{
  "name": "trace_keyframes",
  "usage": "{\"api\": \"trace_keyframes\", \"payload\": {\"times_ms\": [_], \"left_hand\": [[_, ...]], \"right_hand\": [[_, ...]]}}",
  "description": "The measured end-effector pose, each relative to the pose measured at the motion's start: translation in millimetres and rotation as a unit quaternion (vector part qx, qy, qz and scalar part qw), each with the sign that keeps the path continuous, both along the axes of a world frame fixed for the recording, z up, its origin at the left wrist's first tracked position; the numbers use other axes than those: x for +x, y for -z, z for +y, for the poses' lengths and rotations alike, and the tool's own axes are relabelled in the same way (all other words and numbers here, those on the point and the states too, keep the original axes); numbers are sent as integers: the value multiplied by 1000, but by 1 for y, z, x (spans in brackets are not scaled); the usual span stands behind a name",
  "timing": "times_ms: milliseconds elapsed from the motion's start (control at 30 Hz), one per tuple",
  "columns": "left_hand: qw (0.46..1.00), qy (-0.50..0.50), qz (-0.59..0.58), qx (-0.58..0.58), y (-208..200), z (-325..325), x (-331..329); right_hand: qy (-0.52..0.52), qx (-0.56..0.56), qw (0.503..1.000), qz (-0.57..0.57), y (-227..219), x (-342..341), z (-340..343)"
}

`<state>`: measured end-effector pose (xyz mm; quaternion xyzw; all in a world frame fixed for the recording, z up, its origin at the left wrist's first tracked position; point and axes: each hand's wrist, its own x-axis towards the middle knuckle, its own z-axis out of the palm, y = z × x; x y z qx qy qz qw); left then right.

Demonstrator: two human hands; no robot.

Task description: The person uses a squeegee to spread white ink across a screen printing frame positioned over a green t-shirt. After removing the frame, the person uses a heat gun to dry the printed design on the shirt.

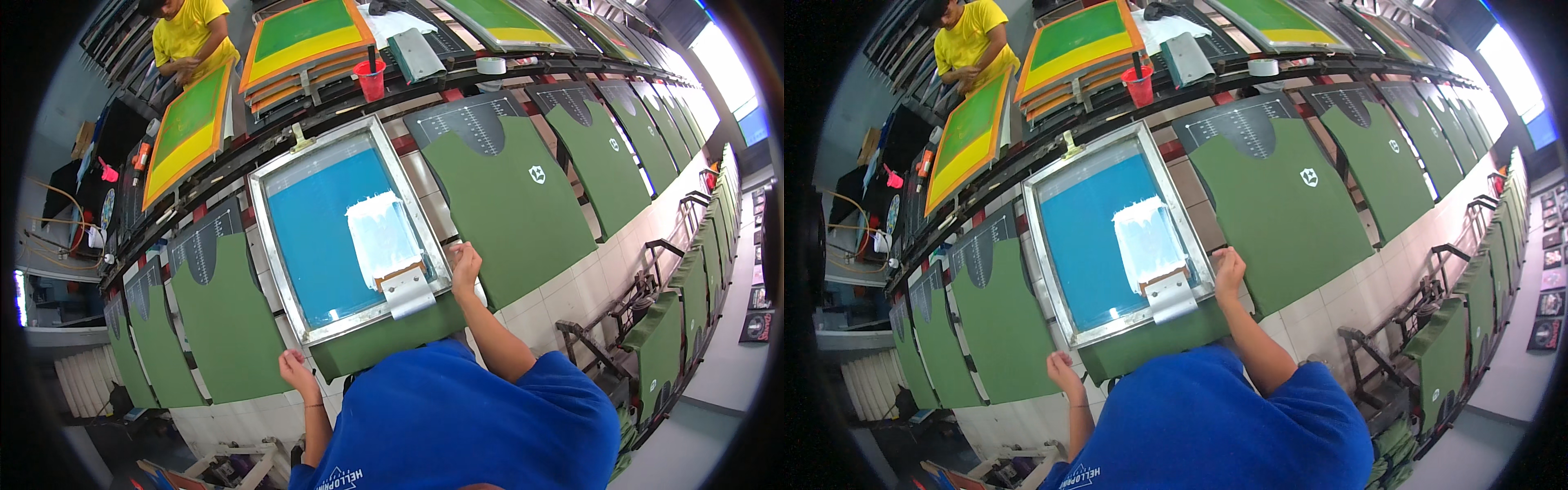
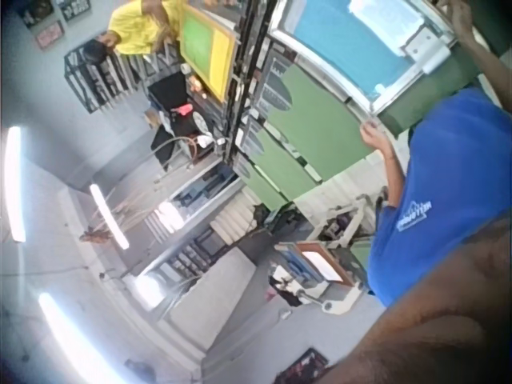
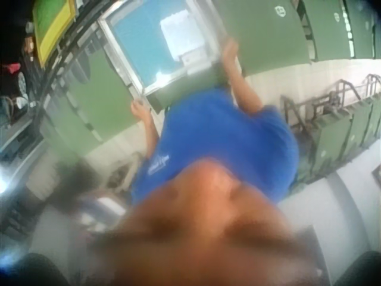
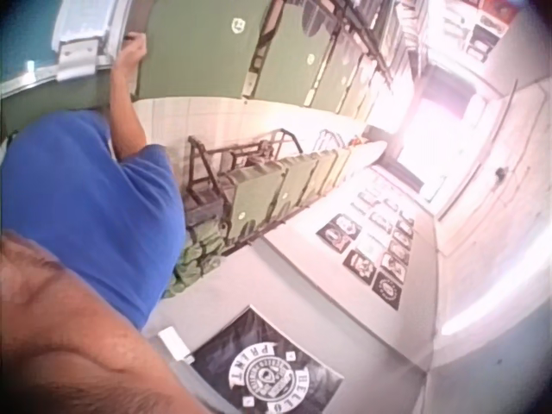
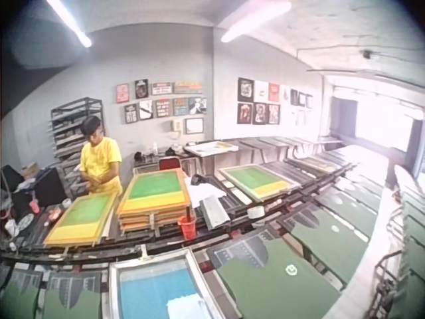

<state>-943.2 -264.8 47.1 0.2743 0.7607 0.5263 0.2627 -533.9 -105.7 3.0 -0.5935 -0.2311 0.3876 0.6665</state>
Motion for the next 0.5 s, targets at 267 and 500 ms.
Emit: {"api": "trace_keyframes", "payload": {"times_ms": [267, 500], "left_hand": [[988, 152, -29, -15, -15, 7, 42], [883, 419, -149, -151, -48, 52, 94]], "right_hand": [[45, -16, 997, 54, 5, 1, -4], [-118, -44, 980, -157, -16, -1, -2]]}}
